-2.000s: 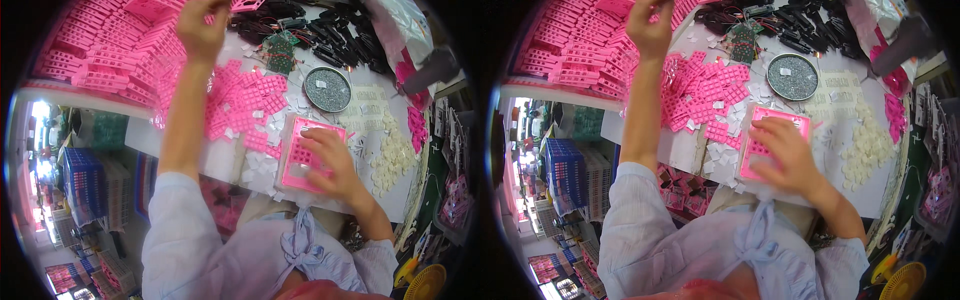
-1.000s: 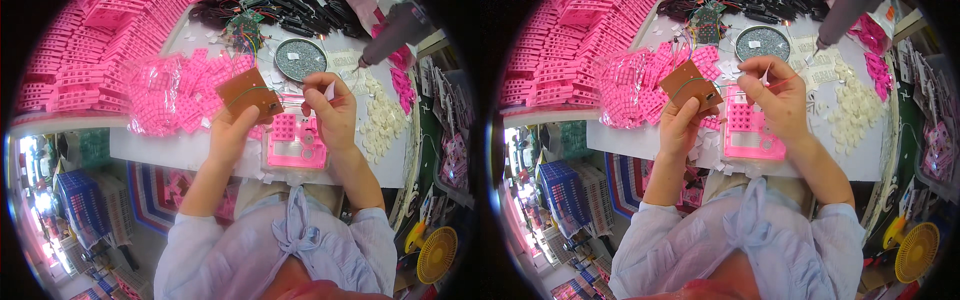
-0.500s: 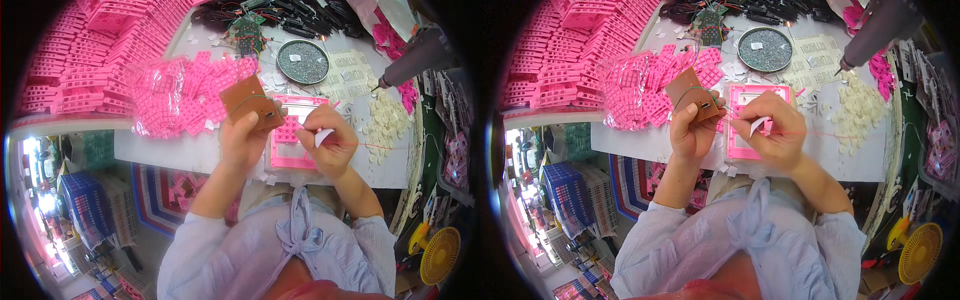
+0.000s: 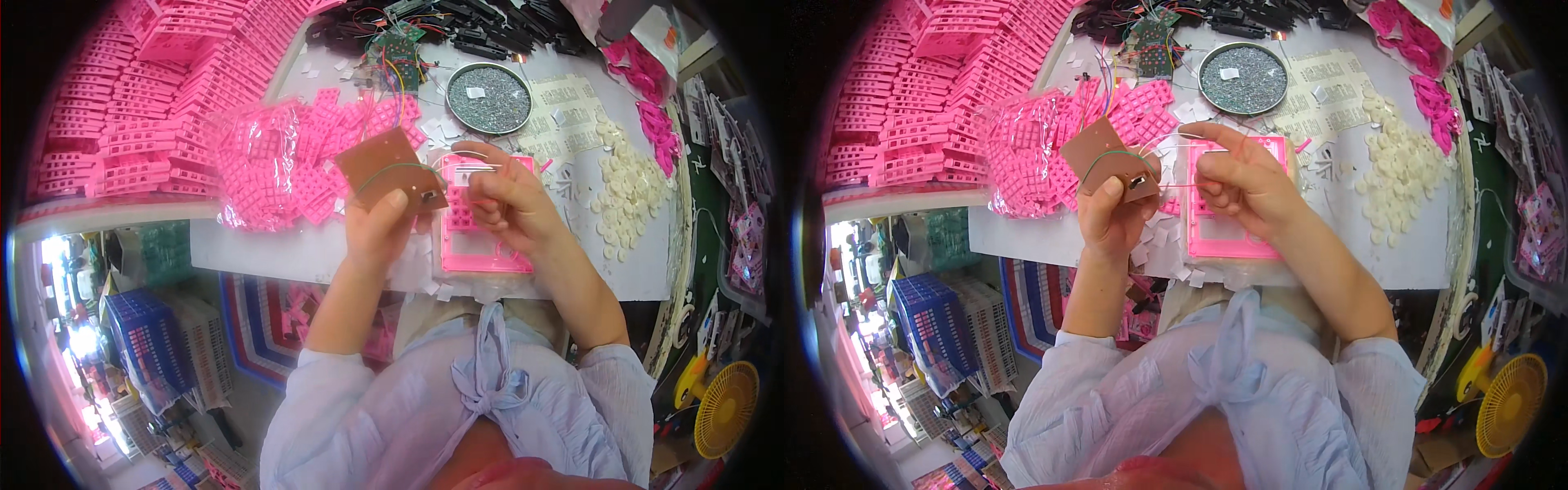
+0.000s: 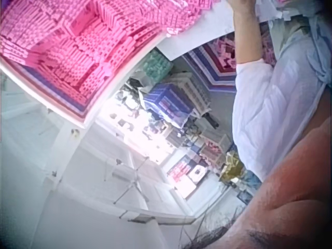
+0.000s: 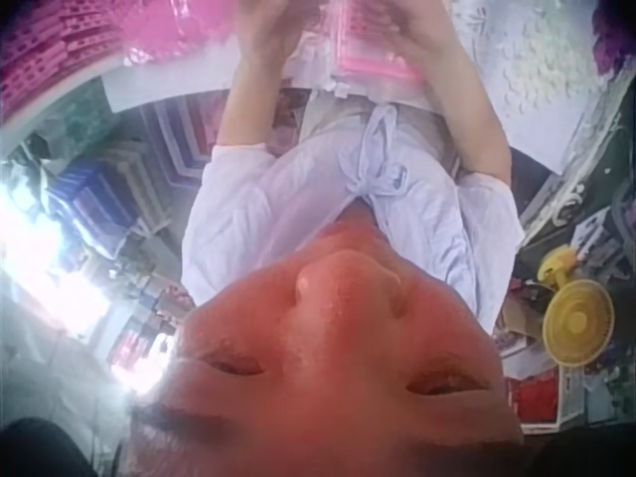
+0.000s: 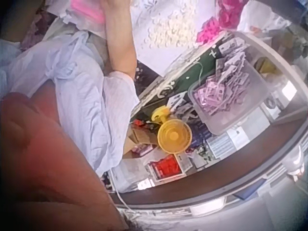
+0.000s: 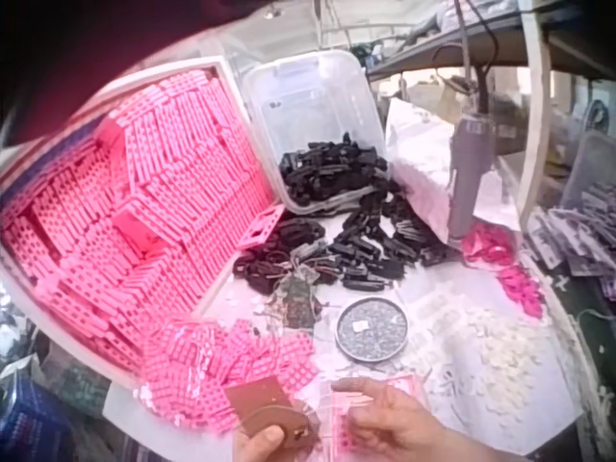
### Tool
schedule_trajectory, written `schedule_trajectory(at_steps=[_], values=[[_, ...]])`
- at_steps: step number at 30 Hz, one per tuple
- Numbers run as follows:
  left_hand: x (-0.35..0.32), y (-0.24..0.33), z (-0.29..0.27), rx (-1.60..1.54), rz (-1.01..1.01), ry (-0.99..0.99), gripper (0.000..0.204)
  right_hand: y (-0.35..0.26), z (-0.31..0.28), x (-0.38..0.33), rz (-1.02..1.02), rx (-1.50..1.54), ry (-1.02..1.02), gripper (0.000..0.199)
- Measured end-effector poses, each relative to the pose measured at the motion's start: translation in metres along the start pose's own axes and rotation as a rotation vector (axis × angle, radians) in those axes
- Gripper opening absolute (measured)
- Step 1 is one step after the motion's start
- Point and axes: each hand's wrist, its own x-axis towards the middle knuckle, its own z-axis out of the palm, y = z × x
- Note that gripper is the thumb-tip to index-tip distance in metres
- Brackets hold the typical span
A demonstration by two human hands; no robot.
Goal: Assembling a pink toy house bank by installing circuit boards and screws using an electric screwdriver.
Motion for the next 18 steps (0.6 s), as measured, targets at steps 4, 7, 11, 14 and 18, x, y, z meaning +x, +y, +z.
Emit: schedule_trajectory(at_steps=[4, 7, 11, 14, 18], values=[[-0.002, 0.004, 0.008, 0.007, -0.028, -0.005, 0.045, -0.006, 0.0, -0.003, -0.054, -0.215, -0.039, 0.044], [-0.005, 0.004, 0.015, 0.071, -0.063, 0.057, 0.04, -0.012, 0.016, -0.003, -0.1, -0.362, -0.04, 0.041], [-0.004, 0.003, 0.008, 0.182, -0.058, -0.014, 0.041, -0.009, 0.024, 0.0, -0.254, -0.635, 0.079, 0.033], [-0.005, 0.004, 0.005, 0.216, -0.11, -0.098, 0.036, -0.007, 0.025, 0.002, -0.216, -0.522, 0.135, 0.028], [-0.009, 0.004, 0.016, 0.259, -0.164, -0.089, 0.032, 0.0, 0.022, -0.003, -0.326, -0.629, 0.252, 0.018]])
